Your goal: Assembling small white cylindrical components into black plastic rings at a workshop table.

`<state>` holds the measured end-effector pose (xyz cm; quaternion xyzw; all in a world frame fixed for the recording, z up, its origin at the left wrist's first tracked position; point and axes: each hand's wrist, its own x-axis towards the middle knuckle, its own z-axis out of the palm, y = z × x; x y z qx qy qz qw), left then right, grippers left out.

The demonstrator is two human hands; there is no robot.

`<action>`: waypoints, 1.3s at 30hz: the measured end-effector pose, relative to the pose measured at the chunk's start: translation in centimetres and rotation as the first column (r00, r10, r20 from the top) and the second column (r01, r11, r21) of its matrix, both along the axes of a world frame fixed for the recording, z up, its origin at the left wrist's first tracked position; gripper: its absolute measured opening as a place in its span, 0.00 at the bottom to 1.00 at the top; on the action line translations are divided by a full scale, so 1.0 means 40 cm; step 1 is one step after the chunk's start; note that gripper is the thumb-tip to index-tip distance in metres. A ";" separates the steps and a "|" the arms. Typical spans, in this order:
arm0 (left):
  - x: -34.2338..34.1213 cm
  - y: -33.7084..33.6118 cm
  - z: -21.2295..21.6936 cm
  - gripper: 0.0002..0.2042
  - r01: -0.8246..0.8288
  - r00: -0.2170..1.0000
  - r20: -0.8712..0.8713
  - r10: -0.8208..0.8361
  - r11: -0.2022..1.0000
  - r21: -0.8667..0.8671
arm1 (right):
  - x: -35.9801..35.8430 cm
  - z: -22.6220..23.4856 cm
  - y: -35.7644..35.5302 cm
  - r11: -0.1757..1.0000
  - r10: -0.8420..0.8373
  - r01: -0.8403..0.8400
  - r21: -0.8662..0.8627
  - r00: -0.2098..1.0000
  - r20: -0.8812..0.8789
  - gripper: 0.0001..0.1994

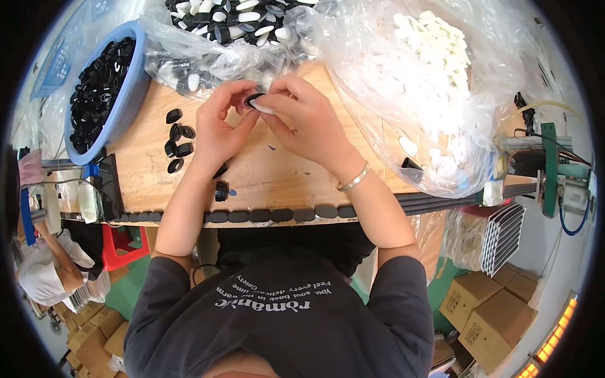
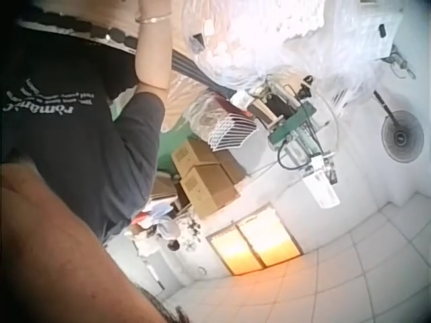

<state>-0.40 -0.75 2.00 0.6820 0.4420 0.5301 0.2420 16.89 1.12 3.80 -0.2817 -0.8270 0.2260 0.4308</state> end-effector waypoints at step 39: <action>0.020 -0.008 -0.004 0.10 0.105 0.937 0.343 -0.065 0.990 -0.099 | 0.007 -0.036 -0.009 0.611 -0.112 -0.331 -0.720 0.863 -0.492 0.11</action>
